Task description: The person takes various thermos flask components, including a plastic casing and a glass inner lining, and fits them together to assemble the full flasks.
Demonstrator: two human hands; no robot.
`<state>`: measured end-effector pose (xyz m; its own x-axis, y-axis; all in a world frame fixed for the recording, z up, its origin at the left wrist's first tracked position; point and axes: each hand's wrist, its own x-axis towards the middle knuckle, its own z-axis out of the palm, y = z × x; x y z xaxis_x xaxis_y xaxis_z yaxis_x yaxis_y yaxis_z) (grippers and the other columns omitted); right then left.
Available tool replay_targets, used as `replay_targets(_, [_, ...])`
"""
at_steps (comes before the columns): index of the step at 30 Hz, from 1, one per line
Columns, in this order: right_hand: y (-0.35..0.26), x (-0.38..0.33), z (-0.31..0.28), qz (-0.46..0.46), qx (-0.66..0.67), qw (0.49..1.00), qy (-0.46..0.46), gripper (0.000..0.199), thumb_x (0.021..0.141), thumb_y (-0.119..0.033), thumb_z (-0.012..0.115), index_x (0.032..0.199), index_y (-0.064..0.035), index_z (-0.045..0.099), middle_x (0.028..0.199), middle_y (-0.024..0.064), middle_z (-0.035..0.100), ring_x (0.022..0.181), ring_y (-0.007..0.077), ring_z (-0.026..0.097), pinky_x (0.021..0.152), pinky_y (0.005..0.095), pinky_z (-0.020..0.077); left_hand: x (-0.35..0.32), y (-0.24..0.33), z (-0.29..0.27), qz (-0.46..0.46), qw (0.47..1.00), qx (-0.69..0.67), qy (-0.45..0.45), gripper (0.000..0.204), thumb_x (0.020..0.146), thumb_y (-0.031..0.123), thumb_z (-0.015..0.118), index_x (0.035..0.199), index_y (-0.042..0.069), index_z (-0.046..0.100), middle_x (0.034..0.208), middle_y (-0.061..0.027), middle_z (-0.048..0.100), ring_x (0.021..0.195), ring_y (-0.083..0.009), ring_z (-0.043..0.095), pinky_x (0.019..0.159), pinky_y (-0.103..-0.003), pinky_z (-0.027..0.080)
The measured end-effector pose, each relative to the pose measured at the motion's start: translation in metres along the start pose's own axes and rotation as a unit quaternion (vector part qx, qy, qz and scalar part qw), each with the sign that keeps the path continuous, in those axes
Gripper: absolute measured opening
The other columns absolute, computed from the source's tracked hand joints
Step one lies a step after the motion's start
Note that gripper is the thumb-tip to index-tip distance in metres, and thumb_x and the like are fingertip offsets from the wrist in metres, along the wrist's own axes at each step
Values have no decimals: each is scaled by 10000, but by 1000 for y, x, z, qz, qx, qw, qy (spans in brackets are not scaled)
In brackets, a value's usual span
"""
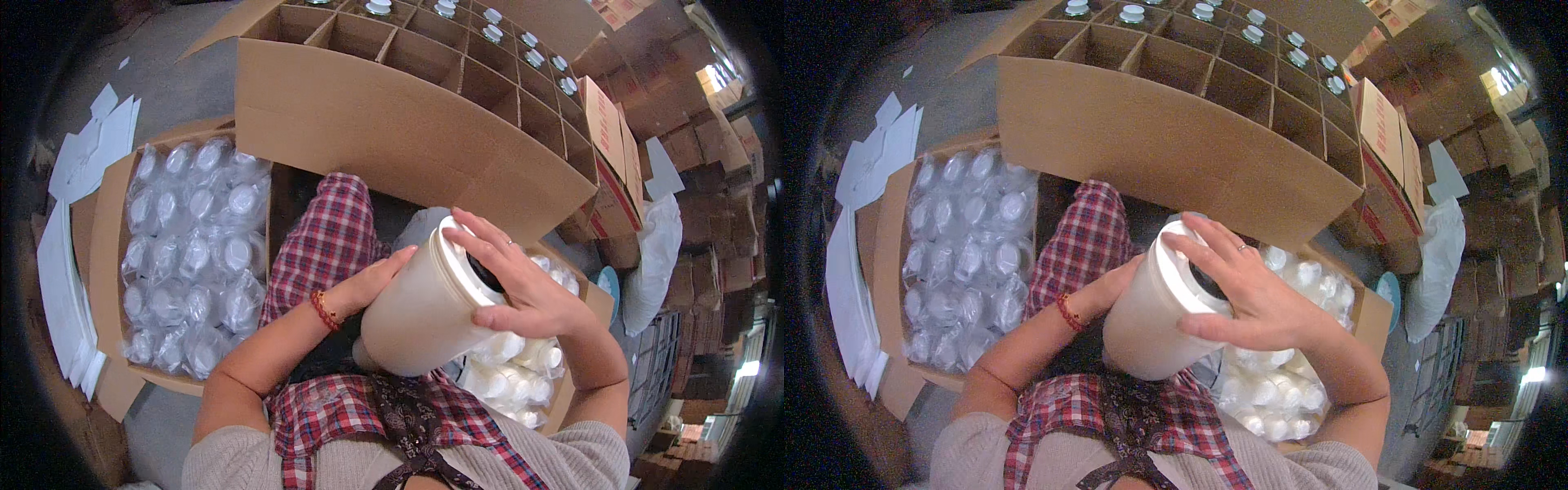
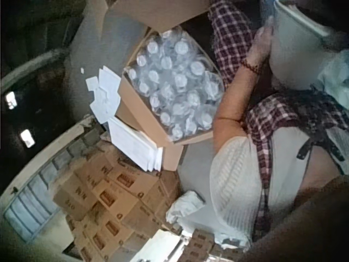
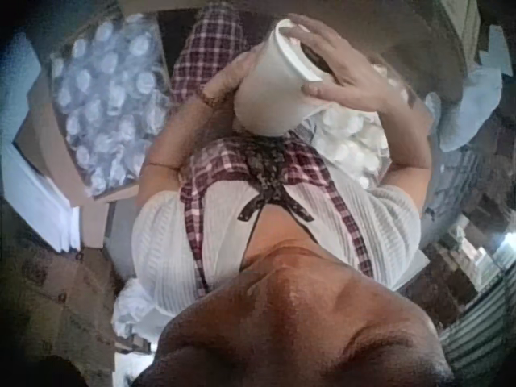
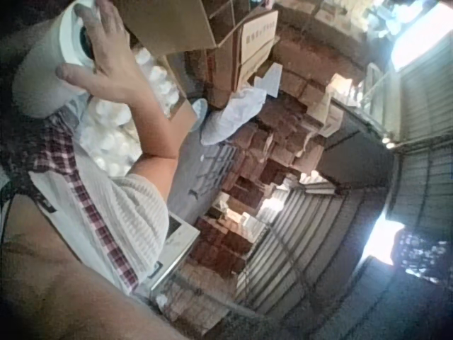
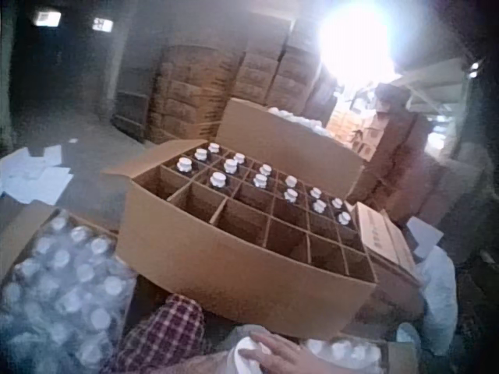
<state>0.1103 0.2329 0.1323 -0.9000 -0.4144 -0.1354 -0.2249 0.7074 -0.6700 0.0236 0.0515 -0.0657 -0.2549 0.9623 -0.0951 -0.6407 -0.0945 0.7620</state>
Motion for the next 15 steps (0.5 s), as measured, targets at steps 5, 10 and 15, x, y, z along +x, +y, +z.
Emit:
replay_targets(5, [1, -14, 11, -28, -65, 997, 9, 835, 792, -540, 594, 1450, -94, 337, 1497, 281, 186, 1365, 473, 228, 1078, 542, 225, 6, 10, 15, -25, 998, -14, -64, 490, 1027, 365, 349, 1425, 78, 338, 1382, -82, 447, 1218, -161, 462, 1025, -324, 398])
replay_targets(10, [-44, -7, 25, -199, -99, 974, -53, 806, 681, -598, 651, 1375, -219, 497, 1506, 257, 238, 1367, 488, 232, 1052, 585, 178, 1, -10, 15, 122, 974, 42, -185, 458, 915, 229, 563, 1339, 86, 465, 1376, -106, 459, 1310, -207, 397, 1084, -377, 353])
replay_targets(15, [-59, -4, 38, -298, -83, 947, -83, 726, 669, -551, 657, 1315, -239, 550, 1501, 214, 289, 1362, 454, 265, 1006, 624, 219, 21, 8, 18, 81, 921, 246, -291, 409, 929, 306, 541, 1276, 93, 505, 1228, -93, 552, 1123, -214, 538, 954, -387, 450])
